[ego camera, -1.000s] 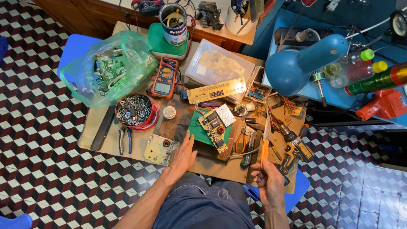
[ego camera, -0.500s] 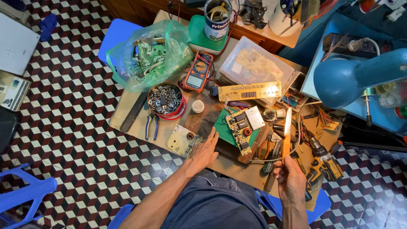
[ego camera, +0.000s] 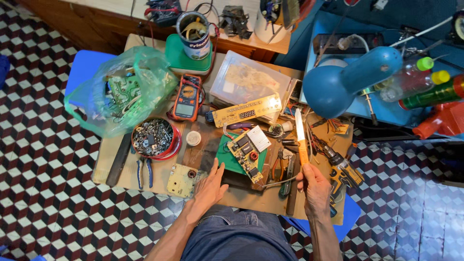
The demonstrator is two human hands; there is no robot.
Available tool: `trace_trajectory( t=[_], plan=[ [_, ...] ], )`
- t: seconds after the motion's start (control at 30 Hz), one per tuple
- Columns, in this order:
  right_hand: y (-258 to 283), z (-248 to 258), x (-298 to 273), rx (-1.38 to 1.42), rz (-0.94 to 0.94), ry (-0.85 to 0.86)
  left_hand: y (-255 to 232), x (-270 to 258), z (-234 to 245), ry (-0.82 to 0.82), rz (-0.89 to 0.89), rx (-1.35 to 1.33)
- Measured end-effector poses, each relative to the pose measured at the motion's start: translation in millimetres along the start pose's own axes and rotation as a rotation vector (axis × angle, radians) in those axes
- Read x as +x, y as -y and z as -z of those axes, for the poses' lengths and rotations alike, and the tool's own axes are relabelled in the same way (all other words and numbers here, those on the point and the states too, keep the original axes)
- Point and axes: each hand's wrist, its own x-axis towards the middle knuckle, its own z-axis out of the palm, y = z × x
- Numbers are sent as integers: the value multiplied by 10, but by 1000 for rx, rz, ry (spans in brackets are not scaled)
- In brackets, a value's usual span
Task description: The person uses a multimeter to test a green circuit board on a cluttered workbench. They connect the multimeter probes to various points on the board and observe the readings on the multimeter display.
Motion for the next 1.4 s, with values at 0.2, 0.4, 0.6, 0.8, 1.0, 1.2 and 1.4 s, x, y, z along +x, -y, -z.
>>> trace_trajectory(
  t=[0.2, 0.4, 0.6, 0.8, 1.0, 1.2, 1.4],
  plan=[
    [-7, -14, 173, 28, 11, -57, -72, 68, 29, 72, 43, 90],
    [-54, -34, 457, 6, 0, -19, -113, 55, 50, 98, 58, 105],
    [73, -4, 781, -154, 1, 5, -142, 82, 53, 141, 97, 116],
    [174, -6, 992, -289, 7, 31, -160, 52, 16, 75, 68, 77],
    [190, -87, 1052, -329, 64, 57, -211, 36, 68, 99, 120, 40],
    [200, -117, 1008, -369, 47, 14, -224, 23, 89, 95, 118, 28],
    [174, -134, 997, -273, 26, 16, -197, 42, 56, 92, 100, 18]
  ],
)
